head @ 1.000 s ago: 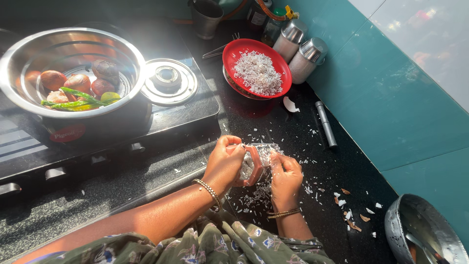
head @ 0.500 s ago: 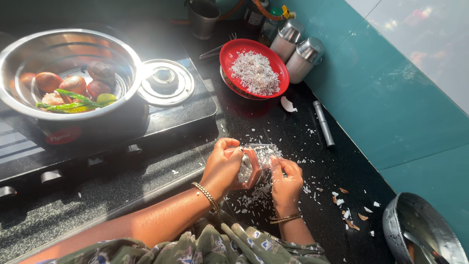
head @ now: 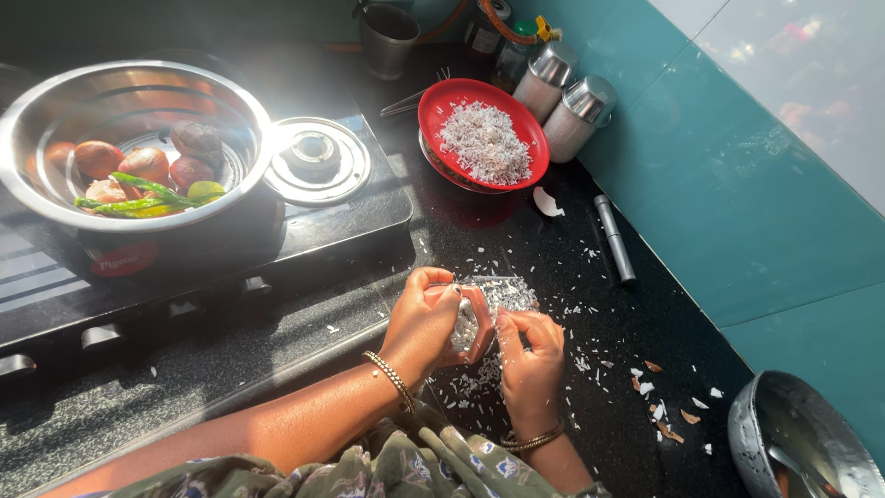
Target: The person grates coconut pieces using a handheld metal grater over a kitchen countertop. Shredded coconut accumulates on the counter and is periodically gathered and transferred into a red bowl. The person continues grating until the end of the clip.
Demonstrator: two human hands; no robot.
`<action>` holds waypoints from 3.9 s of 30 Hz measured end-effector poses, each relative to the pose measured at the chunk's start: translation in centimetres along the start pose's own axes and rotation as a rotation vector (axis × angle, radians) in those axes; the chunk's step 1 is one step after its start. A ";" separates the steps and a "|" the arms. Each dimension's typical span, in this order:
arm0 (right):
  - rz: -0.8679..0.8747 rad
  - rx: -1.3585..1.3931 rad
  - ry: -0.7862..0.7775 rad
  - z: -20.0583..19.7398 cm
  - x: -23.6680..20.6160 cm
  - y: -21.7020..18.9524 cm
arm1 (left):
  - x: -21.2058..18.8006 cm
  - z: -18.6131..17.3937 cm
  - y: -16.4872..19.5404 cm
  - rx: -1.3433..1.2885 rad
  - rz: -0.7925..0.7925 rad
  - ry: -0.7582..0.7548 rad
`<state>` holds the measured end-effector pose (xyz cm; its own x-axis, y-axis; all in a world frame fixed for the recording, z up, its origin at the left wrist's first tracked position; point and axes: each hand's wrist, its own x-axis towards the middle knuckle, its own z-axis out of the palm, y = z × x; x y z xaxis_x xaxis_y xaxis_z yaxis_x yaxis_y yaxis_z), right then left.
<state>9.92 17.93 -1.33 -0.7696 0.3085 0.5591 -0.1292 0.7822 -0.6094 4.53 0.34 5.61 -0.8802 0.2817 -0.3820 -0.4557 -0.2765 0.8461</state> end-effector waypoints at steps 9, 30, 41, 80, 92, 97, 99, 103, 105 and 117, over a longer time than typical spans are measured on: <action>0.137 0.081 -0.049 0.1 0.1 0.1 | 0.1 0.0 0.0 0.034 -0.025 -0.008; 0.447 0.368 0.066 0.5 0.4 1.7 | 0.5 -0.5 -0.9 0.023 -0.068 -0.032; 0.359 0.302 0.043 0.6 -0.2 1.7 | -0.3 -0.1 0.1 0.104 -0.006 0.001; 0.161 0.131 0.040 0.4 0.0 0.3 | 0.2 -0.1 -0.4 0.085 0.027 0.006; 0.285 0.183 0.069 0.4 -0.1 3.3 | -0.2 -0.3 -0.4 0.025 -0.050 -0.037; -0.034 0.053 -0.015 -0.4 0.2 2.1 | 0.5 -0.9 -0.5 0.021 -0.038 -0.024; -0.133 -0.120 -0.044 -1.5 0.4 0.9 | 1.0 -1.2 -0.4 0.039 -0.081 -0.030; -0.161 -0.126 -0.179 -3.3 1.0 0.0 | 1.1 -1.8 -0.2 0.072 -0.029 -0.062; -0.179 -0.176 -0.169 -3.7 0.9 1.0 | 1.0 -2.0 0.1 0.102 -0.032 -0.063; 0.623 -0.596 0.306 -15.7 -4.8 17.8 | 0.7 -2.5 1.5 0.132 -0.089 -0.038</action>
<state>21.11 38.85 -6.07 -0.3816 0.8321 0.4024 0.6638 0.5497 -0.5071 2.89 -2.16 5.68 -0.8305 0.3348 -0.4452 -0.5079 -0.1269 0.8520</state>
